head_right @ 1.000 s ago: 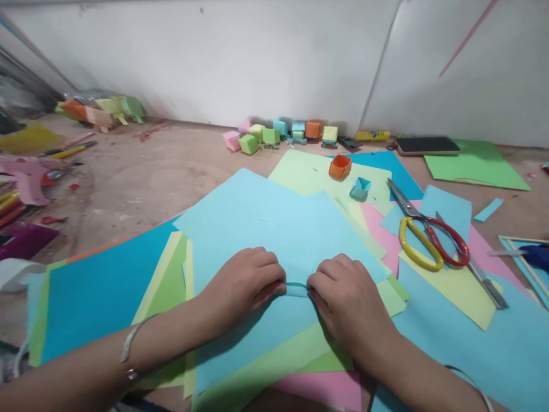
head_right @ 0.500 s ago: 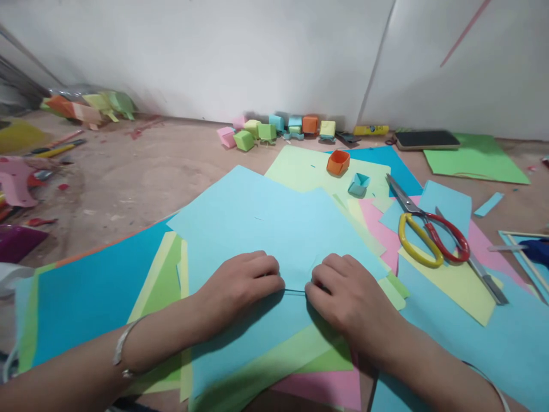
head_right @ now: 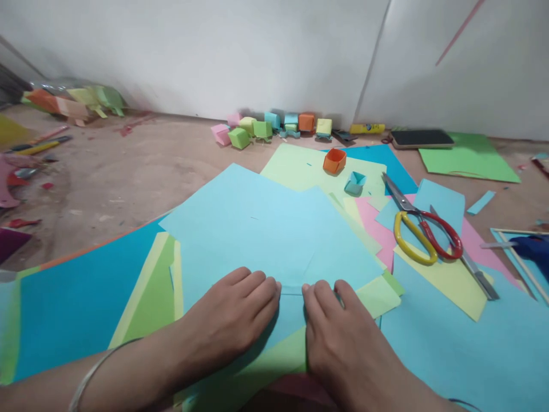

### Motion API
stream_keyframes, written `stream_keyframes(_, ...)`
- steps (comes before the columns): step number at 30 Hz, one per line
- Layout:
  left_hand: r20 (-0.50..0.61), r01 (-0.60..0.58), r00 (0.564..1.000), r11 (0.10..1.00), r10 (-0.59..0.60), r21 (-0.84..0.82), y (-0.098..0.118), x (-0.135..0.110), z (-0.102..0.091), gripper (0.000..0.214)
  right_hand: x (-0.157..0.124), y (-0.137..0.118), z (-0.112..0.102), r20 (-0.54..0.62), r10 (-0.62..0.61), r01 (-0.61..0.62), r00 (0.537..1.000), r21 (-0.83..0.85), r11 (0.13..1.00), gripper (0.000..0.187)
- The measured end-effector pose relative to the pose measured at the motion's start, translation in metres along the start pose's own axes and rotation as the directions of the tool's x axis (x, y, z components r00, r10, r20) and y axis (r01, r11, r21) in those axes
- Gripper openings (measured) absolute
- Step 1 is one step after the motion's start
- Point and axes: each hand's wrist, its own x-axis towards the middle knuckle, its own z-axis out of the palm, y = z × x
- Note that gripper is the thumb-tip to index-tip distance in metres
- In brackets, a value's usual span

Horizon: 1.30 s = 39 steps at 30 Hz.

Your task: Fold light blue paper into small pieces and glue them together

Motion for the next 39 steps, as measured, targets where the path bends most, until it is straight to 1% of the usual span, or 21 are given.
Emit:
stream_keyframes(1,0.004,0.012,1.0,1.0,-0.012,0.01,0.002,0.0,0.0,0.021,-0.001,-0.004,0.002,-0.012,0.011,-0.011,1.0,-0.008,1.0,0.03)
stream_keyframes(3,0.022,0.033,0.999,0.999,-0.033,0.004,0.004,0.002,0.002,0.03,-0.003,-0.011,0.004,-0.015,0.015,-0.015,1.0,-0.03,0.999,0.031)
stream_keyframes(6,0.064,0.04,0.997,0.999,-0.039,-0.024,0.006,0.003,0.007,0.039,-0.005,-0.016,0.004,0.009,0.034,-0.034,0.999,-0.075,0.997,0.033)
stream_keyframes(10,0.079,0.031,0.996,0.999,-0.03,-0.013,0.007,0.002,0.012,0.041,-0.008,-0.016,-0.002,0.066,0.088,-0.076,0.994,-0.161,0.984,0.03)
stream_keyframes(14,0.111,0.043,0.993,0.999,-0.041,-0.023,0.007,0.001,0.012,0.041,-0.01,-0.016,-0.009,0.129,0.161,-0.131,0.979,-0.211,0.969,0.027)
stream_keyframes(19,0.125,0.046,0.991,0.999,-0.043,-0.019,0.007,0.0,0.01,0.044,-0.007,-0.015,-0.012,0.131,0.209,-0.172,0.969,-0.247,0.954,0.026)
stream_keyframes(21,0.111,0.043,0.993,0.999,-0.04,-0.018,0.006,0.0,0.01,0.044,-0.009,-0.01,-0.014,0.145,0.256,-0.21,0.956,-0.27,0.94,0.024)
stream_keyframes(25,0.095,0.046,0.995,0.998,-0.043,-0.036,0.006,0.001,0.012,0.047,-0.017,0.002,-0.024,0.193,0.361,-0.301,0.912,-0.283,0.911,0.029)
stream_keyframes(27,0.089,0.055,0.995,0.998,-0.051,-0.038,0.006,0.001,0.012,0.048,-0.017,0.001,-0.03,0.196,0.358,-0.304,0.913,-0.259,0.917,0.029)
stream_keyframes(28,0.085,0.058,0.995,0.998,-0.055,-0.035,0.006,0.001,0.013,0.048,-0.016,-0.001,-0.03,0.169,0.336,-0.293,0.926,-0.236,0.926,0.027)
stream_keyframes(30,0.075,0.059,0.996,0.998,-0.056,-0.03,0.006,0.002,0.012,0.046,-0.011,-0.008,-0.027,0.08,0.28,-0.262,0.957,-0.185,0.947,0.023)
stream_keyframes(31,0.074,0.059,0.996,0.998,-0.056,-0.029,0.006,0.002,0.012,0.045,-0.009,-0.011,-0.023,0.041,0.247,-0.238,0.968,-0.163,0.958,0.025)
stream_keyframes(32,0.075,0.058,0.996,0.998,-0.055,-0.028,0.006,0.003,0.012,0.044,-0.007,-0.013,-0.019,0.021,0.224,-0.218,0.974,-0.151,0.964,0.032)
stream_keyframes(33,0.077,0.055,0.996,0.998,-0.053,-0.026,0.006,0.003,0.012,0.044,-0.006,-0.014,-0.014,0.029,0.212,-0.206,0.977,-0.15,0.967,0.038)
stream_keyframes(35,0.086,0.05,0.995,0.999,-0.049,-0.019,0.006,0.002,0.011,0.043,-0.007,-0.014,-0.005,0.074,0.207,-0.192,0.976,-0.172,0.966,0.043)
stream_keyframes(39,0.092,0.049,0.995,0.999,-0.048,-0.013,0.007,0.001,0.011,0.041,-0.021,-0.01,0.001,0.162,0.265,-0.205,0.95,-0.312,0.927,0.035)
